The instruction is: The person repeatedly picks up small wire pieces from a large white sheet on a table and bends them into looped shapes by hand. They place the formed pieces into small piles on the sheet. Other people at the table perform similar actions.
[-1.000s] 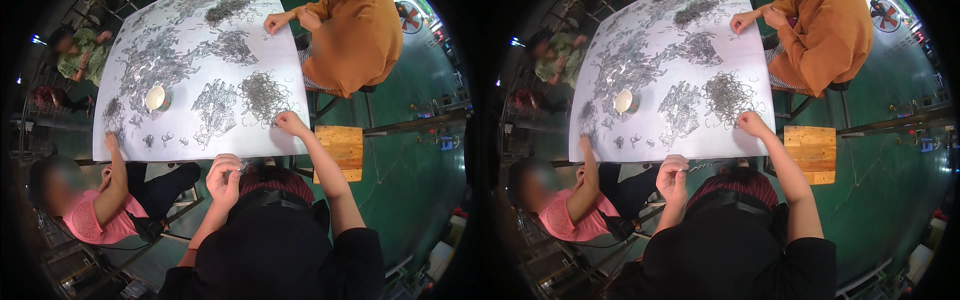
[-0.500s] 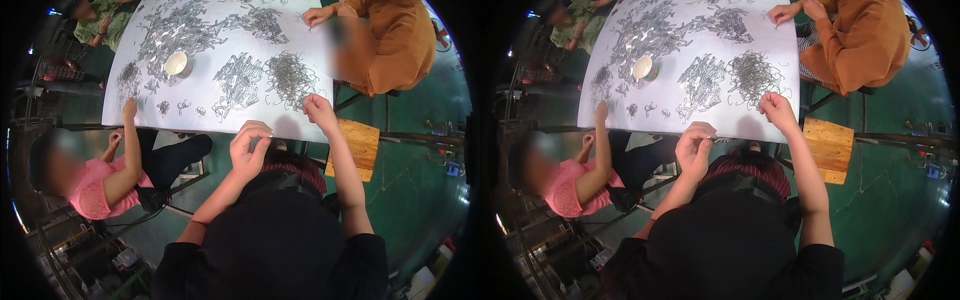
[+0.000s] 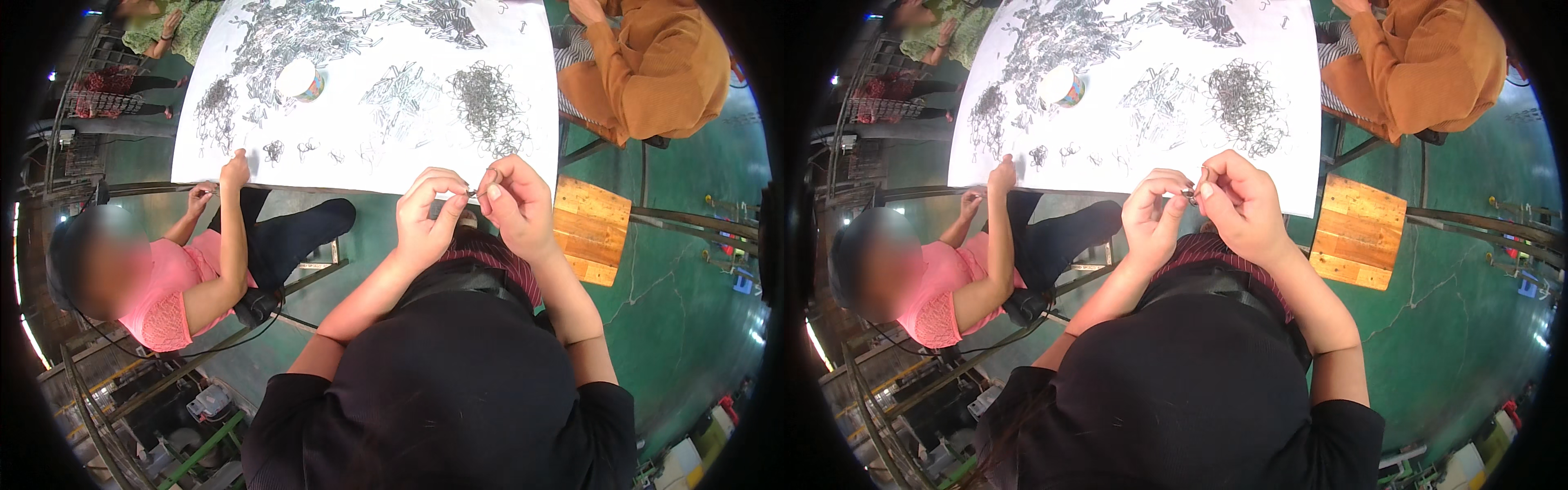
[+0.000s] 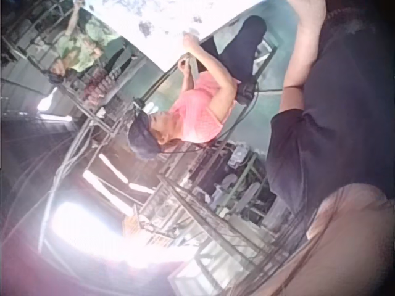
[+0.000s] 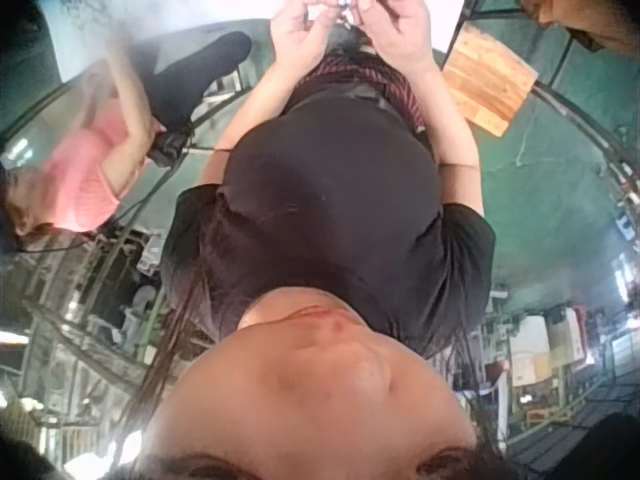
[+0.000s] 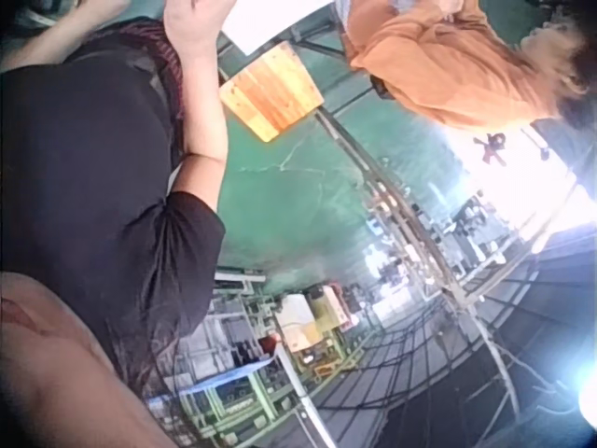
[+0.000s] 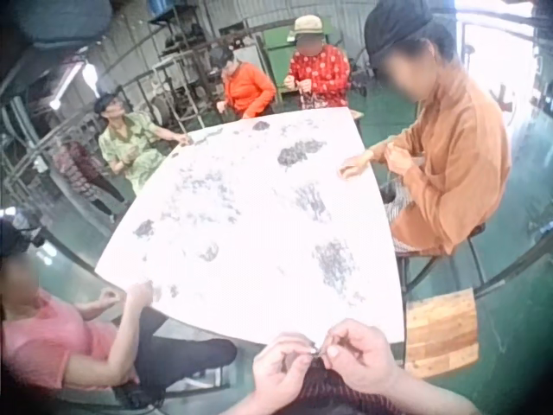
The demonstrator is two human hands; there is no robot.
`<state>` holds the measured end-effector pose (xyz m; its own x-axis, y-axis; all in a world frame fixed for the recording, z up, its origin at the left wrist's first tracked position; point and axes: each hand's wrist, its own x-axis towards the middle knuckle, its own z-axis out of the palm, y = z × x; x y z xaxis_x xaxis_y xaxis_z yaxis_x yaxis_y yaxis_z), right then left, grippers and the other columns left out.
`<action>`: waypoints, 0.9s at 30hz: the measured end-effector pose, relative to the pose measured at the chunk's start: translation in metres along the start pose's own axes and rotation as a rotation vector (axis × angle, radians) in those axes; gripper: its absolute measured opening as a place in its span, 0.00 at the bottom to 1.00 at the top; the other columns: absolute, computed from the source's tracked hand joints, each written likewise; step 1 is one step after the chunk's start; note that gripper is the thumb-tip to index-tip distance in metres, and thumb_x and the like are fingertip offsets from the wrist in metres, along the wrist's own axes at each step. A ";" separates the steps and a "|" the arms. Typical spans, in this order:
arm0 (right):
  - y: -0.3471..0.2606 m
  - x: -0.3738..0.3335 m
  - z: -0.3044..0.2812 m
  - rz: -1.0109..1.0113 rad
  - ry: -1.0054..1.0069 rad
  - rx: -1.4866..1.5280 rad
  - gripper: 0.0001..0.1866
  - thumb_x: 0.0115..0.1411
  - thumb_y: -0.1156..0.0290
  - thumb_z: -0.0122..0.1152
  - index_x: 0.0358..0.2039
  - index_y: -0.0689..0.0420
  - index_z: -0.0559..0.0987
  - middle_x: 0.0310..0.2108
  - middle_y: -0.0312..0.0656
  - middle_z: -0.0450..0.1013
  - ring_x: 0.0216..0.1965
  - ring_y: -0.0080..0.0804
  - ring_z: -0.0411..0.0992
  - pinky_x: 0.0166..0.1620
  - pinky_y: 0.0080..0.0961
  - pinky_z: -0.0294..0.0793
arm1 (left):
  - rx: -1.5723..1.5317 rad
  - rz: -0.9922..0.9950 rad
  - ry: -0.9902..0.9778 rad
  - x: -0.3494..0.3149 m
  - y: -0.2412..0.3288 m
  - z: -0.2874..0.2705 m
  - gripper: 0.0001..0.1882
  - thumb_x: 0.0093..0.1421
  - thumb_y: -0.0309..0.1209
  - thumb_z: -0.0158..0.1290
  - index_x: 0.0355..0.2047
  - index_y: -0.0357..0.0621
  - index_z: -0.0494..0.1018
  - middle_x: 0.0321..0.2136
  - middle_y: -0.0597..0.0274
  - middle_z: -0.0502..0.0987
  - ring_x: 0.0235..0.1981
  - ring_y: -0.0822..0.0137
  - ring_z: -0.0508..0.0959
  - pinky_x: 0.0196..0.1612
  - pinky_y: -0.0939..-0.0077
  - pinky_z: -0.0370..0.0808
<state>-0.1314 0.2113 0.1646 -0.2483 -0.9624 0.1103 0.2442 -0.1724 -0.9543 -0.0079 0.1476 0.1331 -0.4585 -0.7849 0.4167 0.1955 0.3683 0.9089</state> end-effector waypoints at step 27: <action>-0.056 -0.121 0.051 -0.777 0.696 -0.807 0.03 0.47 0.79 0.51 0.23 0.62 0.67 0.18 0.41 0.62 0.17 0.39 0.63 0.19 0.29 0.61 | -0.397 -0.016 -0.749 0.027 -0.077 0.058 0.11 0.54 0.29 0.46 0.36 0.36 0.63 0.31 0.60 0.66 0.35 0.65 0.66 0.42 0.72 0.63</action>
<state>-0.0677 0.3271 0.2189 -0.5556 -0.3198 0.7675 -0.7436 -0.2217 -0.6307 -0.0852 0.1271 0.0736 -0.8898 -0.1992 0.4107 0.4097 0.0482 0.9110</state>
